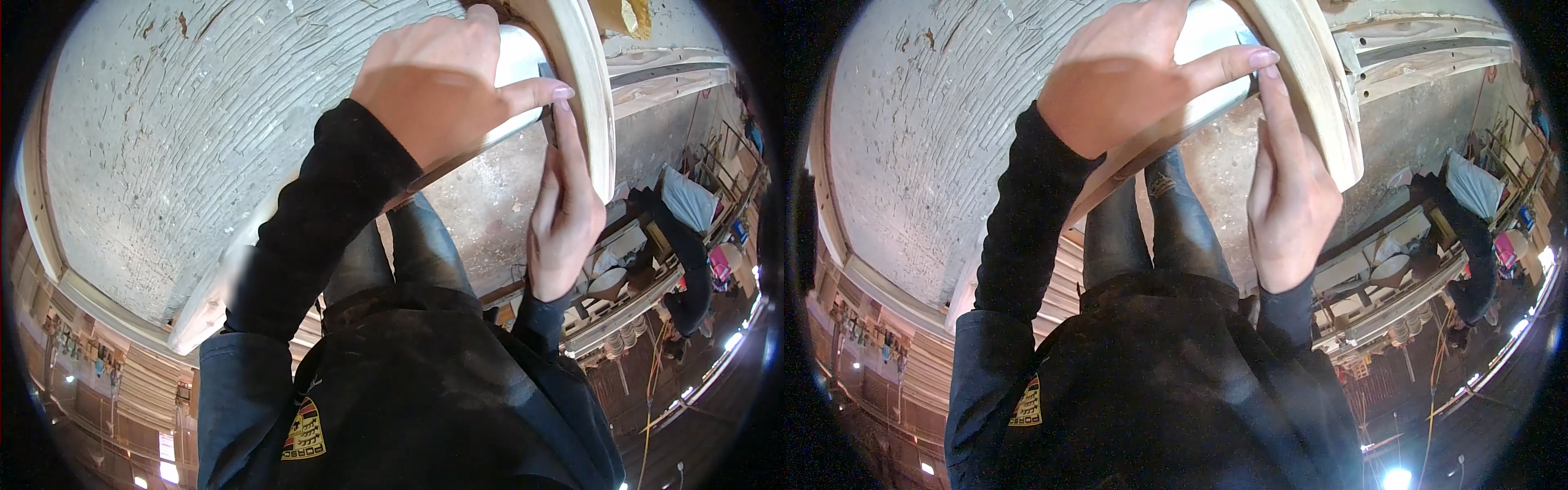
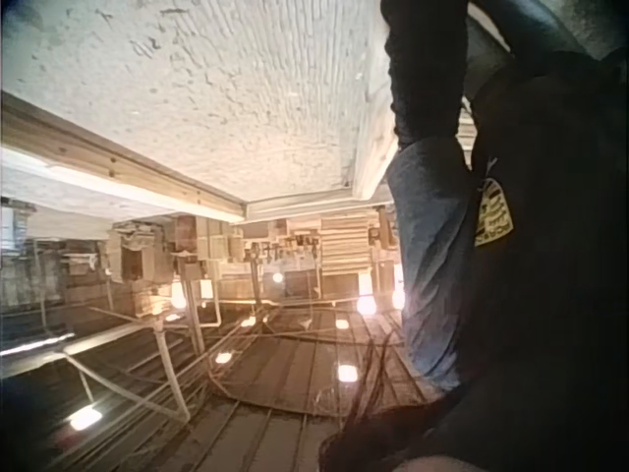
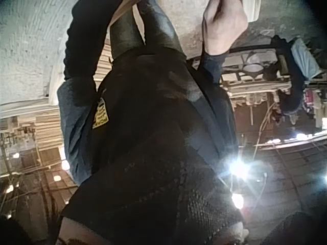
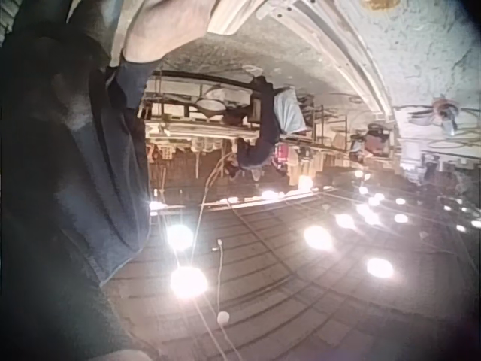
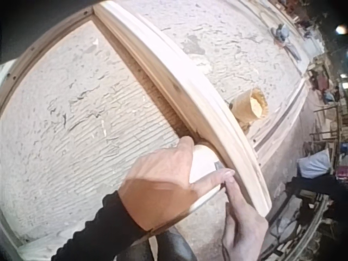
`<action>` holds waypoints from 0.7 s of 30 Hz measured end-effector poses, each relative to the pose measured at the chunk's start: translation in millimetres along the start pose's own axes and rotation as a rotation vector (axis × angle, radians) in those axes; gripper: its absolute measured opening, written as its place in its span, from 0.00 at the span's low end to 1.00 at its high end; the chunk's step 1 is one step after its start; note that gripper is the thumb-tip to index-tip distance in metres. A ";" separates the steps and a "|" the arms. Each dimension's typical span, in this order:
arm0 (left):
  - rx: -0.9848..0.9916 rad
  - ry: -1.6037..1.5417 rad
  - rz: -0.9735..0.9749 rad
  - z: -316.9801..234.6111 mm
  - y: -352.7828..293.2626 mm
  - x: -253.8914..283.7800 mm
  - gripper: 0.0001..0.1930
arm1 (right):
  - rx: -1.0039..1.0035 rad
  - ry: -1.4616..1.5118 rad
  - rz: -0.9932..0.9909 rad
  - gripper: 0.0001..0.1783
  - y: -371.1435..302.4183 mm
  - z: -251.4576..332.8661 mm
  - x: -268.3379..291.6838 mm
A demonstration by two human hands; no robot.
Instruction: The person marks a wood frame with a pencil and then uses a hand scraper tool to refine the edges and joints.
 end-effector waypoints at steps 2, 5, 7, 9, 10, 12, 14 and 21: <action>-0.034 0.013 -0.045 -0.8 0.1 4.9 0.32 | 0.028 -0.001 -0.012 0.25 -3.4 -4.3 -2.8; 0.037 0.027 0.043 0.2 1.2 0.6 0.32 | 0.040 0.003 -0.028 0.25 -2.7 -3.0 -2.1; 0.021 0.006 0.006 2.4 1.0 0.7 0.32 | -0.080 0.064 0.015 0.25 -0.4 -7.5 -4.3; 0.006 -0.014 -0.036 1.0 1.1 1.6 0.32 | -0.023 0.031 -0.001 0.25 -2.0 -6.8 -2.2; 0.009 0.016 -0.017 0.0 0.2 1.8 0.32 | 0.032 0.003 -0.020 0.25 -3.9 -3.8 -2.3; 0.011 0.050 0.003 1.6 0.3 2.6 0.31 | 0.059 0.008 -0.052 0.25 -2.1 -1.7 -2.1; -0.008 -0.006 -0.036 -0.8 1.1 4.0 0.31 | -0.067 0.074 0.008 0.25 4.0 -1.9 -3.7; -0.038 0.035 -0.061 -4.3 -0.8 4.1 0.31 | -0.068 0.017 -0.010 0.25 -1.1 -3.7 -3.4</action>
Point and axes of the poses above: each hand's wrist, its own y-axis towards the middle knuckle, its own x-axis out of the back of the hand, z = x × y, the point moved 9 cm from there along y, towards the middle knuckle, and after that the axes turned 9 degrees about y, right-handed, at the moved point
